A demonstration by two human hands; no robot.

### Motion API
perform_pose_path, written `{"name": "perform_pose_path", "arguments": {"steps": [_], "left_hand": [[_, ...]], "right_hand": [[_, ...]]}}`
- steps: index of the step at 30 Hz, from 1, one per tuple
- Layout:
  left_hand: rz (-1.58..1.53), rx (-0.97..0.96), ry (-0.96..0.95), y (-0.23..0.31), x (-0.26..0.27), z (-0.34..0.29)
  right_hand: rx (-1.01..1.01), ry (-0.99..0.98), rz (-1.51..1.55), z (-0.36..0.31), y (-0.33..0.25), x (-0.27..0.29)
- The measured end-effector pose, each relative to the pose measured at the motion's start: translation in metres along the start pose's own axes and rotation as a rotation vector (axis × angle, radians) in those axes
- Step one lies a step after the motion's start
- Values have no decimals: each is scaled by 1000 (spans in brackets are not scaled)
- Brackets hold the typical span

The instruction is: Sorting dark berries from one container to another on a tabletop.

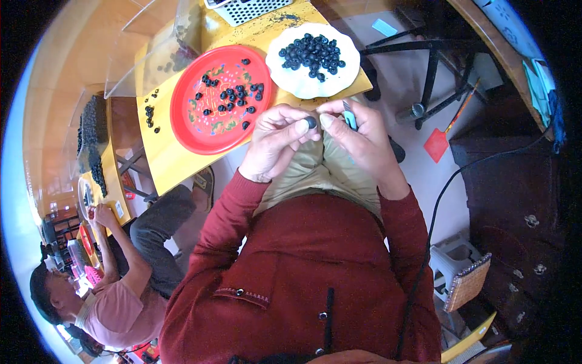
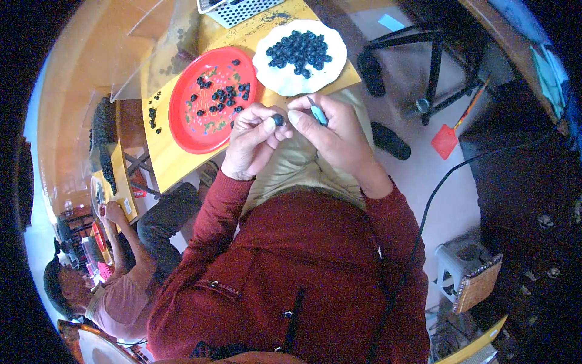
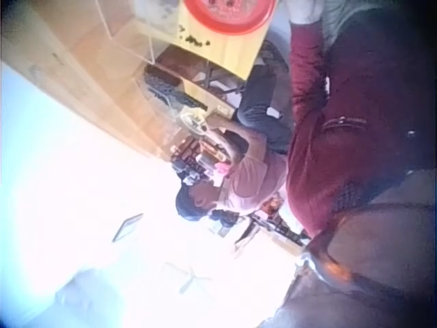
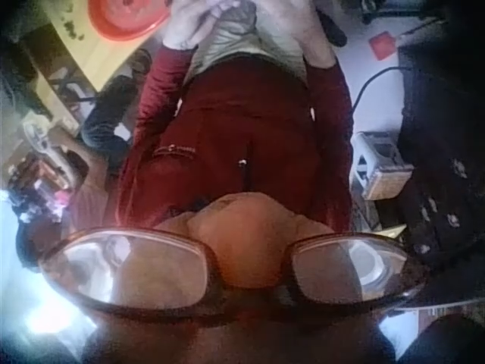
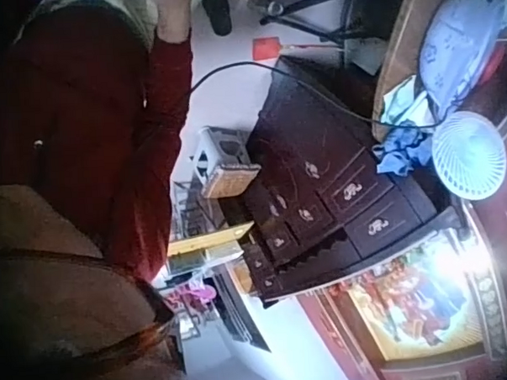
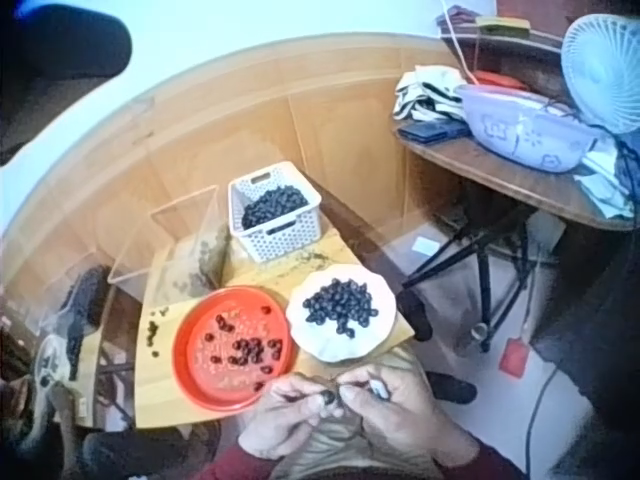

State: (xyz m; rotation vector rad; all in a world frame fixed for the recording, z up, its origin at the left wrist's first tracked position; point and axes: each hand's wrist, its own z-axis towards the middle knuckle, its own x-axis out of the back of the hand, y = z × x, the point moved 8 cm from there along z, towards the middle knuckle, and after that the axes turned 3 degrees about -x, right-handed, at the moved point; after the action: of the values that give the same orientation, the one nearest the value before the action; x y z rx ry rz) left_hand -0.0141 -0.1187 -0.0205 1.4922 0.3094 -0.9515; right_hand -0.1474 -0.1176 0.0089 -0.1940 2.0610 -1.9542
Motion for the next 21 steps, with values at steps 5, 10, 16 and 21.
{"name": "perform_pose_path", "arguments": {"steps": [5, 10, 16, 21], "left_hand": [[-7, 37, 67, -8, 0, 1], [-46, 35, 73, -12, -7, 5], [-62, 38, 101, -13, -14, 4], [-62, 24, 79, -13, -18, 3]], "right_hand": [[132, 132, -303, -17, -20, 7], [392, 212, -428, -28, -34, 7], [399, 135, -391, -32, -31, 4], [460, 137, -389, -35, -37, 5]]}}
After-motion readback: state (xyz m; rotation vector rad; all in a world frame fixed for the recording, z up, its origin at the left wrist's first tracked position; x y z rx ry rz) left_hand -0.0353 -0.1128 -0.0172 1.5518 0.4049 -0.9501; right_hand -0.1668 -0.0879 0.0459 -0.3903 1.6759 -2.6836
